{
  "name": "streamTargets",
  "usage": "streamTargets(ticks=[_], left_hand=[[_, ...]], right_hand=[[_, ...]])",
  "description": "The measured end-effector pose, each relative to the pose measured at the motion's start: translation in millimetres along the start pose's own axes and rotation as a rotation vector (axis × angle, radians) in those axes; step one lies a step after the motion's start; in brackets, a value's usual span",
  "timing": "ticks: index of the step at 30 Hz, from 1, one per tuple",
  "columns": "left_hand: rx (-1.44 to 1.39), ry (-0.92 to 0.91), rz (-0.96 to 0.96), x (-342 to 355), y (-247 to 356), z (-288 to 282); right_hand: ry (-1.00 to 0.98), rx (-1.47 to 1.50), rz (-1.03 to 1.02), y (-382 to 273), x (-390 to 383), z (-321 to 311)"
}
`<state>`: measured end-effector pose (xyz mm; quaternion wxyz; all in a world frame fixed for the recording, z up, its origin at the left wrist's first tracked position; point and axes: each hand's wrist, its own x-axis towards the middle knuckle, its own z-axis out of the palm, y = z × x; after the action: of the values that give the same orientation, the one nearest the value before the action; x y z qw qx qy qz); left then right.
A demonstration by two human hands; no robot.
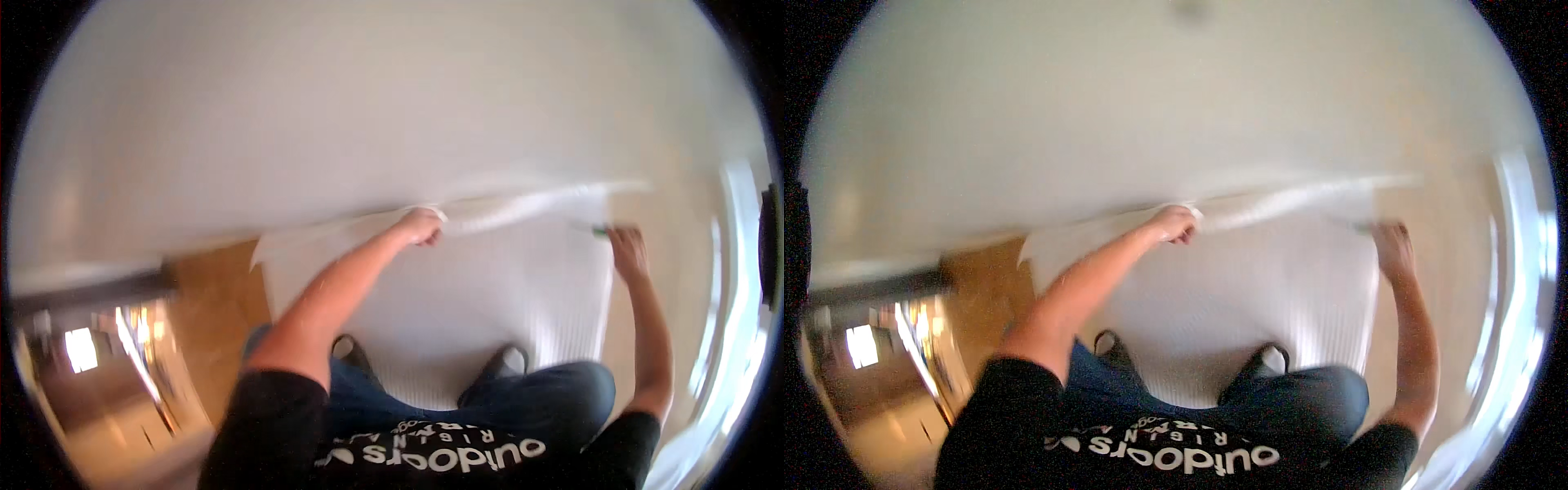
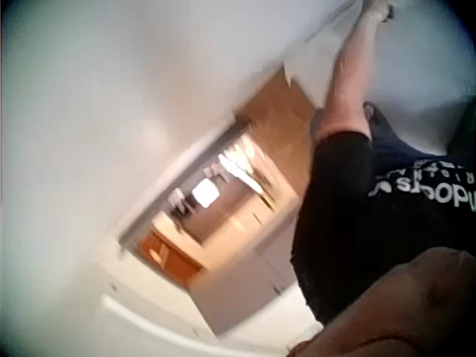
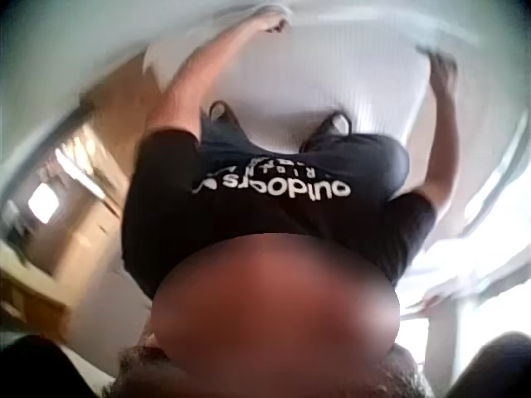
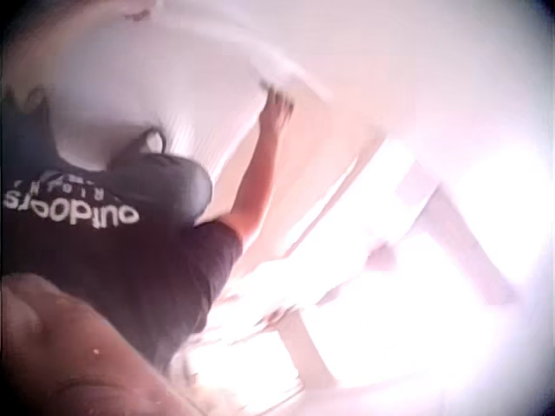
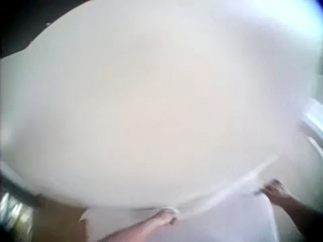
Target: The person cuts white foam underlayment with a utility knife, fits laminate planks together using a hammer and a tapping block, and aligns the planks by hand.
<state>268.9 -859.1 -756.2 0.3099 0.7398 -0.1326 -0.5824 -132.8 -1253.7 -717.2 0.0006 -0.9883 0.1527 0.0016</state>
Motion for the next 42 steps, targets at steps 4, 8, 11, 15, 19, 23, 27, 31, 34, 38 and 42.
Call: streamTargets(ticks=[4,8,11,15,19,23,27,31,34,38,42], left_hand=[[0.886,-0.166,-0.109,-98.4,-121.2,-254.2],[-0.088,0.443,-0.391,-337.4,-311.8,-389.2],[-0.459,1.110,-0.333,-509.0,-418.6,-409.4],[-0.478,1.604,-0.449,-576.8,-510.7,-378.0],[-0.218,1.798,-0.556,-586.2,-552.9,-342.6],[0.147,1.808,-0.392,-516.1,-501.8,-336.8],[0.204,1.563,-0.122,-411.2,-409.6,-332.1],[0.224,1.196,-0.145,-276.7,-362.7,-332.9],[0.383,1.222,-0.255,-196.4,-396.1,-333.2],[0.591,1.285,-0.250,-152.1,-426.9,-361.0],[0.528,1.342,-0.274,-231.9,-513.7,-423.0]], right_hand=[[0.121,0.291,-0.408,-108.3,50.8,-7.2],[-0.020,0.344,-0.637,-181.6,89.6,-13.1],[-0.145,0.351,-0.731,-216.7,111.0,-12.4],[-0.324,0.287,-0.871,-278.1,163.2,-32.9],[-0.401,0.320,-0.960,-367.6,196.2,-17.8],[-0.406,0.334,-0.887,-457.0,209.9,-3.0],[-0.523,0.374,-0.722,-550.2,213.6,3.3],[-0.538,0.419,-0.586,-613.6,207.3,41.5],[-0.583,0.406,-0.561,-644.3,196.3,74.1],[-0.623,0.318,-0.480,-637.9,209.0,84.4],[-0.707,0.463,-0.502,-679.5,201.7,78.5]])
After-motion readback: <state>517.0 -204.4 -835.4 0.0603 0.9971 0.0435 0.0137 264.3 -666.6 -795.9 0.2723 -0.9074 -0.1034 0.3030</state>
